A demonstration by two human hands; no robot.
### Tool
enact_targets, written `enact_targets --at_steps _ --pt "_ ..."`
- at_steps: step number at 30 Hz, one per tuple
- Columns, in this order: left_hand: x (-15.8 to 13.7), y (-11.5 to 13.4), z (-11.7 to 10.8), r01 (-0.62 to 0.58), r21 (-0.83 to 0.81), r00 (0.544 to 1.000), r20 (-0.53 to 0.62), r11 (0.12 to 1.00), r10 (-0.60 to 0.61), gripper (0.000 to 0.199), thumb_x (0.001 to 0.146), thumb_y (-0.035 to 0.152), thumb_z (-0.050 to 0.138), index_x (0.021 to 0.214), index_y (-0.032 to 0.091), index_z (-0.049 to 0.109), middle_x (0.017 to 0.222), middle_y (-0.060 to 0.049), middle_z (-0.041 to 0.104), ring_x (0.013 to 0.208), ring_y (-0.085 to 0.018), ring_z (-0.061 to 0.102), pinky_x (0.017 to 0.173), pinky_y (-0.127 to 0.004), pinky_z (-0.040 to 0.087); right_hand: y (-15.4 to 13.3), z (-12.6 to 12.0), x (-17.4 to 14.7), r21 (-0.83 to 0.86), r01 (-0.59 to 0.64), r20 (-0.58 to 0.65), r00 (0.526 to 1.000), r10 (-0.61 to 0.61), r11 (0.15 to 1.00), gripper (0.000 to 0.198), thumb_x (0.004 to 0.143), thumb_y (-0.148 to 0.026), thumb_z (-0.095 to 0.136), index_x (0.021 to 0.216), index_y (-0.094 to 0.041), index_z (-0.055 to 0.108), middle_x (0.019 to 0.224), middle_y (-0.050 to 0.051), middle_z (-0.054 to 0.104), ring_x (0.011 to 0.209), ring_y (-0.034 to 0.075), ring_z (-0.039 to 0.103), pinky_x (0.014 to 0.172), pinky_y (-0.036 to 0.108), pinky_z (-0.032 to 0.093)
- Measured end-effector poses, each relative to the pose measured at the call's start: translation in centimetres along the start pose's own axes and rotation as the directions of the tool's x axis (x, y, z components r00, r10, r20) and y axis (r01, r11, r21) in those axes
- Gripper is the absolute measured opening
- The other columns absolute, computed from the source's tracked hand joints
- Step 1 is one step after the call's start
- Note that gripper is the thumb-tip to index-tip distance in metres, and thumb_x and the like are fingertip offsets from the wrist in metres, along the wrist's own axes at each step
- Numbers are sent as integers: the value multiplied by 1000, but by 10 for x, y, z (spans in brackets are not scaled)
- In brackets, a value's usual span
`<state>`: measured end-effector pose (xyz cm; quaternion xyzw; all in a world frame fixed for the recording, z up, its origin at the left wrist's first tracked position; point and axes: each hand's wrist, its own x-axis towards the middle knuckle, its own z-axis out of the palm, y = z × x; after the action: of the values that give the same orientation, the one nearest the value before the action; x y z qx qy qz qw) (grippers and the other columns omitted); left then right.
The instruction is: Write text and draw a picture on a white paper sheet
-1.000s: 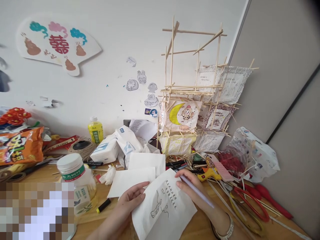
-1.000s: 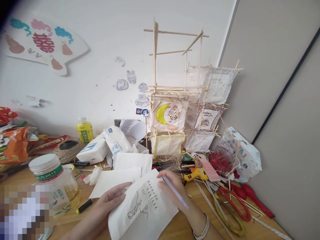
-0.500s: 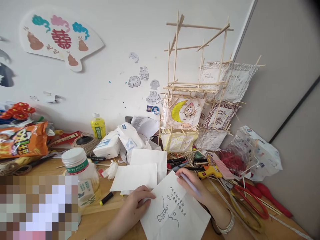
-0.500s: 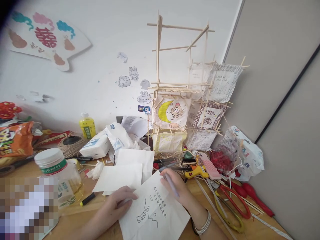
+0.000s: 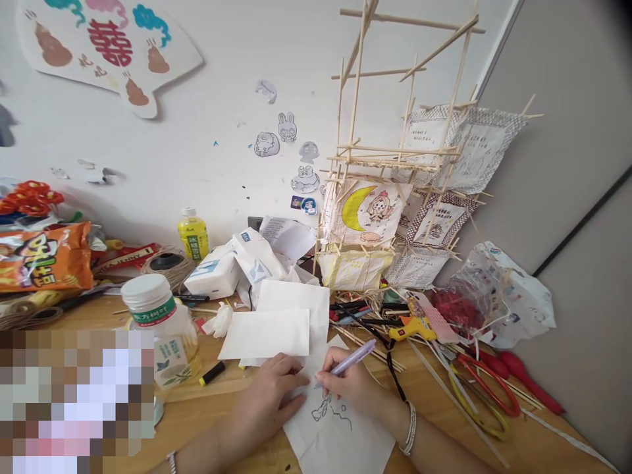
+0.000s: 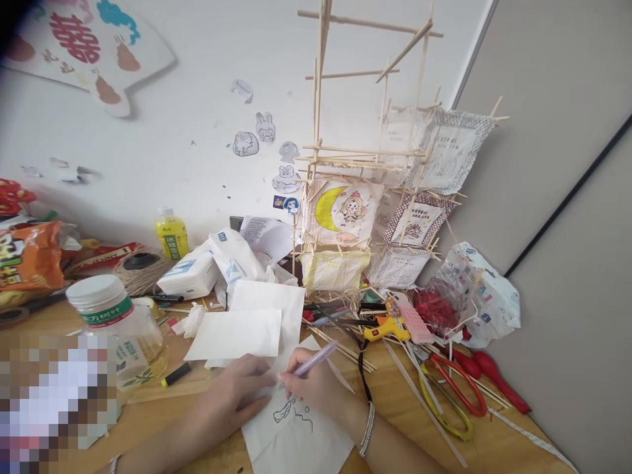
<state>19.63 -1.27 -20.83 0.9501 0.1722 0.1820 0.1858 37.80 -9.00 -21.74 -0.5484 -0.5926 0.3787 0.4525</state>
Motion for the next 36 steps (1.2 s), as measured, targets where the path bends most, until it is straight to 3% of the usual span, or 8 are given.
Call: enact_targets --at_steps 5,14,36 --pt "-2 1 -1 -57 50 998 32 997 55 28 78 13 54 100 27 63 96 -5 55 90 -22 49 77 -34 42 0 2 1 -119 87 -23 996 -90 989 29 76 -22 54 55 -20 35 53 -6 35 51 9 35 49 22 28" --pt "-2 -2 2 -90 58 995 41 994 87 25 81 14 53 98 29 63 96 -5 53 90 -23 47 76 -35 39 8 2 4 -232 172 44 985 -166 957 31 77 -22 52 54 -19 32 52 -7 32 51 9 32 48 22 23" --pt "-1 0 -1 -93 51 995 28 994 91 24 81 14 53 97 29 64 98 -4 53 91 -22 47 77 -33 39 8 2 1 -304 188 66 982 -176 934 33 79 -20 48 54 -20 26 53 -6 29 51 9 30 50 23 22"
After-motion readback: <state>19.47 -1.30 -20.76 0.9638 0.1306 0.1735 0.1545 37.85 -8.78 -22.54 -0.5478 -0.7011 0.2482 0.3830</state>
